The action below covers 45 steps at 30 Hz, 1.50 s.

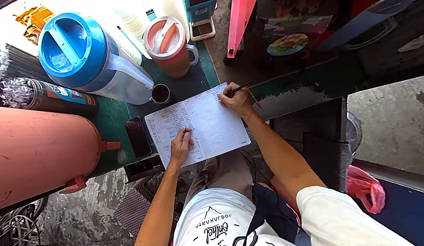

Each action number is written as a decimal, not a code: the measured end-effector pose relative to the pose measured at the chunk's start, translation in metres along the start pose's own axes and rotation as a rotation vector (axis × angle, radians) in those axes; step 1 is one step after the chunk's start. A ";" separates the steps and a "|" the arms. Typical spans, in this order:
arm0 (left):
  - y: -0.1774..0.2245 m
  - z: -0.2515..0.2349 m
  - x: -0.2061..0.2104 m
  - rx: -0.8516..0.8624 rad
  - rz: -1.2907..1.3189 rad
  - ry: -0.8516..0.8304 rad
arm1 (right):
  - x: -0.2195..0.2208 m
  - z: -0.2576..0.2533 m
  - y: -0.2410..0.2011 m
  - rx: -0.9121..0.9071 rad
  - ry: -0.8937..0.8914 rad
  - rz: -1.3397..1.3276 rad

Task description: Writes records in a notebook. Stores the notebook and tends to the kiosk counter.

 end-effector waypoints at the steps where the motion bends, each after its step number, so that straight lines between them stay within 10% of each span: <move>1: 0.000 0.000 0.000 0.000 -0.002 0.000 | 0.000 0.000 0.000 -0.018 0.000 0.026; 45: 0.000 -0.002 -0.001 -0.011 0.003 -0.014 | -0.009 0.001 0.004 0.072 0.023 0.040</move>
Point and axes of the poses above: each hand's wrist, its own z-axis away from the middle knuckle, its own x-axis out of the palm, y = z × x, the point moved 6 cm from there along -z, towards the middle knuckle, and after that the axes turned 12 degrees about -x, right-handed, at the moved point
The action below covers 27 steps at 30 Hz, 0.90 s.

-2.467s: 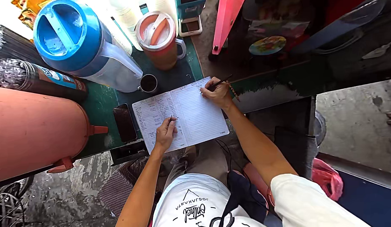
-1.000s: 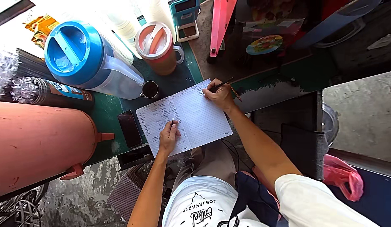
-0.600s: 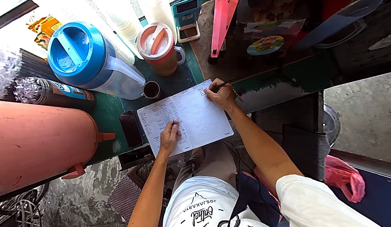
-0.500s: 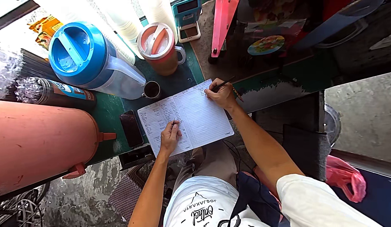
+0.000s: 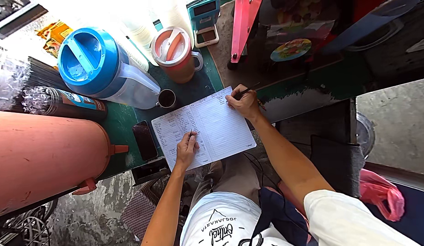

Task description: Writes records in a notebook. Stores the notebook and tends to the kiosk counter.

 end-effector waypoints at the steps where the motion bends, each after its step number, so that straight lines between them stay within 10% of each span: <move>1: 0.000 0.000 0.000 0.000 0.001 -0.001 | 0.000 0.000 0.000 -0.011 -0.002 0.013; 27: 0.001 0.001 0.000 0.017 0.014 0.005 | -0.004 0.001 -0.001 -0.072 0.020 0.039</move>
Point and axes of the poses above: each hand's wrist, its own z-axis away from the middle knuckle, its own x-axis out of the palm, y = z × x, the point moved 6 cm from there along -z, towards the middle knuckle, and after that the axes turned 12 degrees about -x, right-handed, at the moved point
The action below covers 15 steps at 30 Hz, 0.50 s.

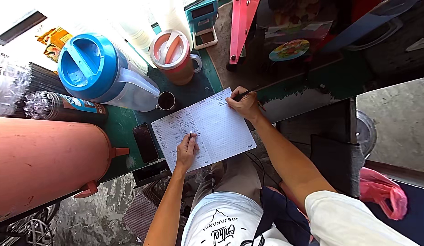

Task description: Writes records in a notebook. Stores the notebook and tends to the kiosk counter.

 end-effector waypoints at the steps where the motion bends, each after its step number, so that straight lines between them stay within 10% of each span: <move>1: 0.000 0.000 0.000 -0.001 0.004 0.001 | -0.001 0.001 0.001 0.012 0.010 -0.014; 15: -0.001 0.001 0.000 -0.004 -0.014 0.003 | -0.002 0.001 0.003 0.001 0.008 0.054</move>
Point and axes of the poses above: each hand's wrist, its own z-axis away from the middle knuckle, its own x-axis out of the palm, y = z × x, the point moved 6 cm from there along -z, towards the middle knuckle, and after that the axes turned 12 degrees about -x, right-handed, at the moved point
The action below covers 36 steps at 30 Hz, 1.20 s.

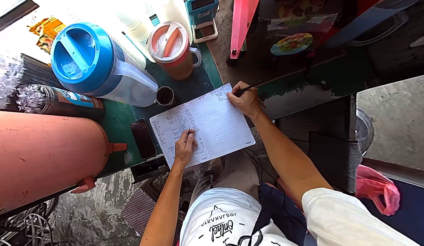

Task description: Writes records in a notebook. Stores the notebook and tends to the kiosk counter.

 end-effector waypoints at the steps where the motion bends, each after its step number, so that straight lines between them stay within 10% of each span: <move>1: 0.000 0.000 0.000 0.002 -0.002 0.000 | 0.000 -0.001 0.000 -0.006 -0.001 0.002; 36: 0.001 0.001 0.000 -0.019 -0.051 0.014 | -0.006 0.000 0.005 0.122 0.032 -0.095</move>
Point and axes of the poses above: each hand's wrist, its own z-axis away from the middle knuckle, its own x-axis out of the palm, y = z × x, the point moved 6 cm from there along -z, towards the middle knuckle, and after that the axes turned 12 degrees about -x, right-handed, at the moved point
